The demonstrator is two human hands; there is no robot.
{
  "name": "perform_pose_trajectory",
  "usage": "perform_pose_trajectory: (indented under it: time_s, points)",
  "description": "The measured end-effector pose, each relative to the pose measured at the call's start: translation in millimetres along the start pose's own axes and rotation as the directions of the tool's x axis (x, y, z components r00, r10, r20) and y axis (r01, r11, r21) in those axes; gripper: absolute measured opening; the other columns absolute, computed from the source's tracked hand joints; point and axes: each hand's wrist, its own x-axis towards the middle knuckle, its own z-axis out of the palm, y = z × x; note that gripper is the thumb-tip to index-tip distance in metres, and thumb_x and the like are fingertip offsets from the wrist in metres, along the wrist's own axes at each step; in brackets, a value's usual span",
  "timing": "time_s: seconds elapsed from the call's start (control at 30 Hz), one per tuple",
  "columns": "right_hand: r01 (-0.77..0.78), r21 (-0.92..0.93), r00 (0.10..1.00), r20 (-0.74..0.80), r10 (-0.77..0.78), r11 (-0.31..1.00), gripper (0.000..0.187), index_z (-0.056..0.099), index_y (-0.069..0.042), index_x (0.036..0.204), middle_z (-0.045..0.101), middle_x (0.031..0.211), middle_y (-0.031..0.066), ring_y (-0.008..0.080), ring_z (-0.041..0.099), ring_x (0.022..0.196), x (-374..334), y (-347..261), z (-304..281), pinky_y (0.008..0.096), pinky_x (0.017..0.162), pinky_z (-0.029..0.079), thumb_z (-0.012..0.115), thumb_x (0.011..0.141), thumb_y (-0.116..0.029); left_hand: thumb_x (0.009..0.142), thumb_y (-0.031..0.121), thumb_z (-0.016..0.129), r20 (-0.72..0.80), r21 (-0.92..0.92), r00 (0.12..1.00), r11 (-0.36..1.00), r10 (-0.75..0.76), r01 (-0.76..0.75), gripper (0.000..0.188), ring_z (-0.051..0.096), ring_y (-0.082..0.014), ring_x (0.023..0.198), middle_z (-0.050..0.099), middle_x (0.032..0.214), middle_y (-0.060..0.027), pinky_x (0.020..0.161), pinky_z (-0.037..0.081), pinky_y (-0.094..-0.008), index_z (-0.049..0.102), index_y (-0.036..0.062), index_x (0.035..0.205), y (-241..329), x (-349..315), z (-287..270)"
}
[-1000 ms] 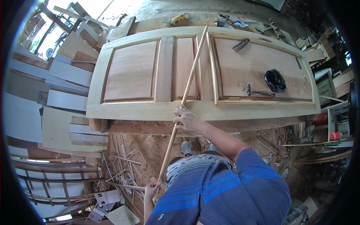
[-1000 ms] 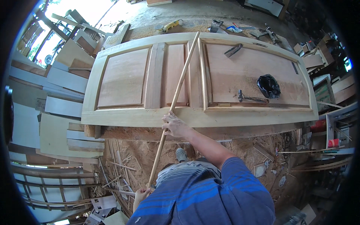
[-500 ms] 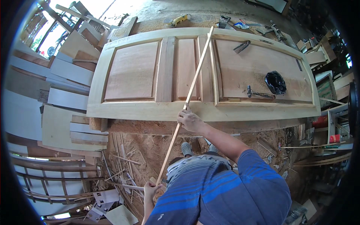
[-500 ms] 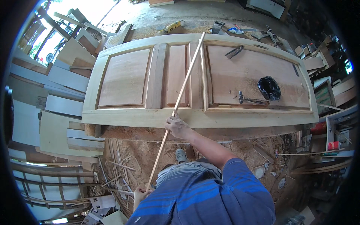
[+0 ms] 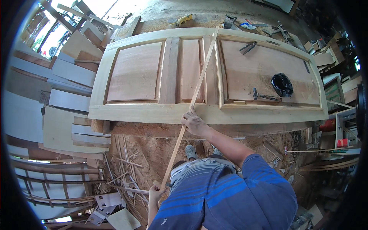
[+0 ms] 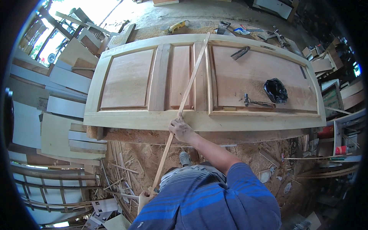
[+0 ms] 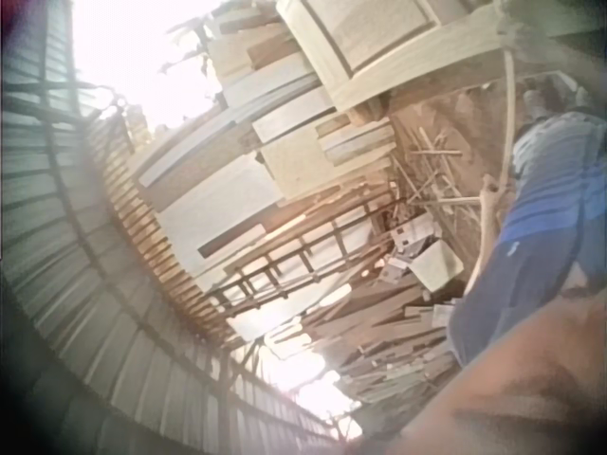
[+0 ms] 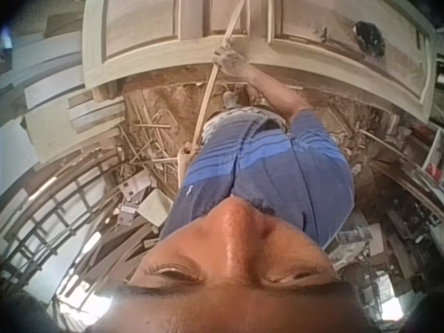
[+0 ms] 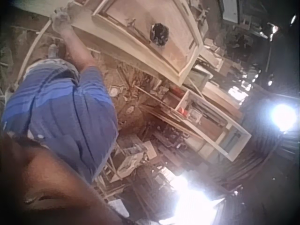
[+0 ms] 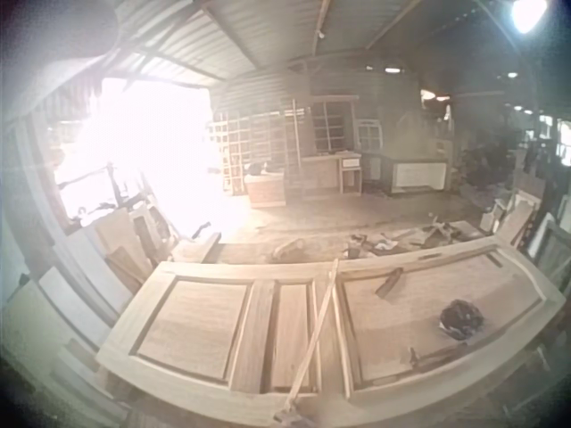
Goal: The person hammers a nail into a decorative wood strip on a door panel, then retrieves a long wood trim piece and aligns it against the center of the door while marking it with a pencil.
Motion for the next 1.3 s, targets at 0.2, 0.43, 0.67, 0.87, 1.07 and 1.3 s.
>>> perform_pose_trajectory:
  time_s: [0.2, 0.43, 0.67, 0.87, 1.07, 1.3]
  points:
    - [-0.016, -0.027, 1.0, -0.026, 0.015, 1.0, 0.018, 0.062, -0.008, 0.095, 0.058, 0.106, 0.0097, 0.0327, 0.061, 0.114, -1, -2, -1, 0.0719, 0.128, 0.02, 0.075, 0.083, -0.007, 0.069, 0.01, 0.098, -0.09, 0.036, 0.992, 0.995, -0.085, 0.089, 0.043, 0.058, -0.0089, 0.069, 0.063, 0.077, 0.0014, 0.061, 0.048, -0.0272, 0.058, 0.0081, 0.086, -8, 4, 5]
    - [0.0, -0.029, 0.999, -0.032, 0.0, 1.0, 0.017, 0.062, -0.009, 0.095, 0.058, 0.105, 0.0089, 0.0321, 0.061, 0.114, 1, 0, -1, 0.0724, 0.128, 0.02, 0.074, 0.084, -0.006, 0.067, 0.013, 0.099, -0.059, 0.015, 0.996, 0.998, -0.068, 0.069, 0.045, 0.056, -0.0083, 0.068, 0.062, 0.078, 0.0014, 0.062, 0.048, -0.0271, 0.058, 0.0081, 0.085, 1, 4, 0]
    - [-0.032, 0.044, 0.999, 0.033, 0.03, 0.999, 0.018, 0.067, -0.009, 0.098, 0.063, 0.109, 0.0097, 0.0317, 0.063, 0.119, 1, 0, -6, 0.0678, 0.13, 0.022, 0.075, 0.083, -0.006, 0.073, 0.017, 0.098, -0.069, 0.115, 0.996, 0.991, -0.058, 0.066, 0.038, 0.063, -0.0102, 0.072, 0.068, 0.082, -0.0018, 0.066, 0.053, -0.0281, 0.065, 0.005, 0.089, -2, 7, -2]
    - [0.009, 0.113, 0.999, 0.038, -0.013, 0.994, 0.031, 0.069, -0.01, 0.1, 0.066, 0.119, 0.0114, 0.0338, 0.059, 0.133, 6, 0, -10, 0.0578, 0.132, 0.025, 0.085, 0.074, -0.008, 0.085, 0.018, 0.092, 0.016, 0.021, 0.995, 0.995, -0.095, 0.095, 0.031, 0.07, -0.0129, 0.083, 0.075, 0.09, -0.0062, 0.077, 0.058, -0.0311, 0.072, 0.0014, 0.101, -15, 8, -9]
    - [0.006, 0.124, 0.997, 0.074, -0.015, 0.992, 0.029, 0.077, -0.011, 0.106, 0.064, 0.14, 0.0161, 0.0357, 0.046, 0.15, 12, 8, -5, 0.0511, 0.132, 0.027, 0.087, 0.08, -0.02, 0.099, 0.02, 0.078, 0.07, 0.0, 0.998, 1.0, 0.0, 0.0, 0.021, 0.07, -0.0137, 0.083, 0.074, 0.09, -0.0061, 0.079, 0.057, -0.0297, 0.074, 0.0002, 0.105, -44, 22, -13]
    - [-0.051, 0.124, 0.99, 0.138, 0.034, 0.991, 0.033, 0.08, -0.014, 0.117, 0.057, 0.153, 0.0163, 0.0337, 0.036, 0.157, 16, 10, -5, 0.0475, 0.133, 0.025, 0.082, 0.09, -0.033, 0.103, 0.03, 0.073, 0.025, -0.134, 1.0, 0.991, -0.015, 0.018, 0.032, 0.064, -0.0109, 0.07, 0.069, 0.078, -0.0044, 0.065, 0.052, -0.032, 0.073, -0.0006, 0.094, -40, 18, 1]
